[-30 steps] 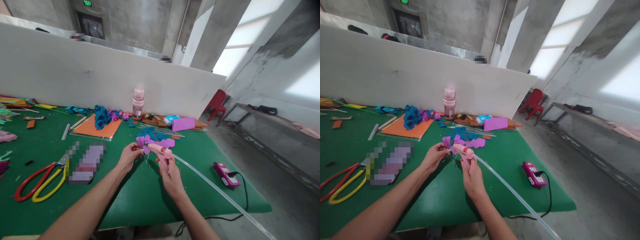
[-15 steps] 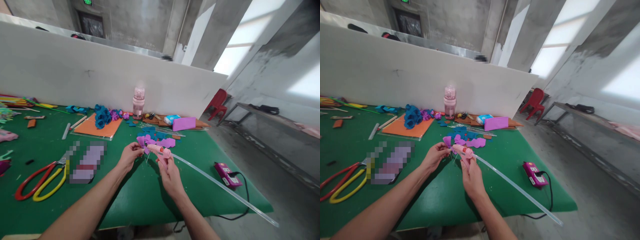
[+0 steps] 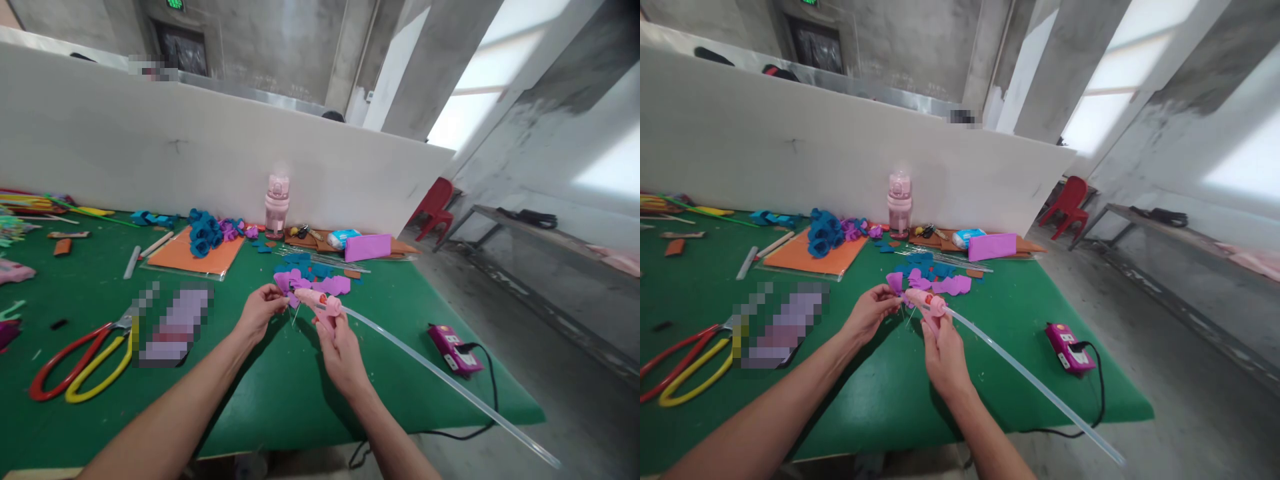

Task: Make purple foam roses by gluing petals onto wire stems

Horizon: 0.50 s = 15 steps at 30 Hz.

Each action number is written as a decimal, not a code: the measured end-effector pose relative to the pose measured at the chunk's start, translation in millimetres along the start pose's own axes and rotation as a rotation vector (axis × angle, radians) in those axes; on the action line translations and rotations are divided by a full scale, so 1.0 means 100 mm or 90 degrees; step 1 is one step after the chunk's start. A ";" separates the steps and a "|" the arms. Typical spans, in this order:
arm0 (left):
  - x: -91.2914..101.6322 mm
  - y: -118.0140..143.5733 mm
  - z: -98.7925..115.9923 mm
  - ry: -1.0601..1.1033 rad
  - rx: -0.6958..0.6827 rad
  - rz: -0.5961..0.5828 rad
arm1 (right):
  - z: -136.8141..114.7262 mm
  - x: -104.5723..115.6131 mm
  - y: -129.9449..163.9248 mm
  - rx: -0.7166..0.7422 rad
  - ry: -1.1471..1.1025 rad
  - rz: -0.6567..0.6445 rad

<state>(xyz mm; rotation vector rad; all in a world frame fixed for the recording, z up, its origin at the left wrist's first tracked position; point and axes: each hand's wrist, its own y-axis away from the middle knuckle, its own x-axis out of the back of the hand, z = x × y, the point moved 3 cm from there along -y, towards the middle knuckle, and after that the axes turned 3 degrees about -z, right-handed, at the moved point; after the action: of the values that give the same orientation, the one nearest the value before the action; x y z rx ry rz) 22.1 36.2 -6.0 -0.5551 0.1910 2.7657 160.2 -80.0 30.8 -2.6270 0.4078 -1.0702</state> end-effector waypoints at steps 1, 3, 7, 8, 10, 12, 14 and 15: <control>0.00 0.00 0.00 0.000 -0.001 0.000 | 0.00 0.00 0.00 0.000 0.002 0.003; 0.00 0.00 0.00 0.000 -0.002 -0.001 | 0.00 0.00 0.00 0.002 0.007 0.009; 0.00 0.00 0.01 -0.001 0.000 0.001 | 0.00 0.00 0.00 0.004 0.009 0.009; -0.01 0.01 0.01 -0.002 0.002 0.001 | 0.00 0.00 0.00 0.004 0.008 0.007; -0.01 0.01 0.01 -0.006 0.002 0.000 | 0.00 0.00 0.01 0.006 0.004 0.006; 0.00 0.01 0.01 -0.010 -0.001 -0.002 | 0.00 0.00 0.01 0.007 0.002 0.011; 0.00 0.01 0.01 -0.011 -0.004 -0.004 | 0.00 0.00 0.01 0.003 0.003 0.012; 0.00 0.01 0.01 -0.010 -0.003 -0.003 | 0.00 0.01 0.01 0.001 0.004 0.012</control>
<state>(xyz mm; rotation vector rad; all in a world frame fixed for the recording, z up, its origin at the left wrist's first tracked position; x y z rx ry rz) 21.8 35.5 -4.8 -0.5332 0.1802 2.7658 160.3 -80.9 31.1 -2.6137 0.4317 -1.0737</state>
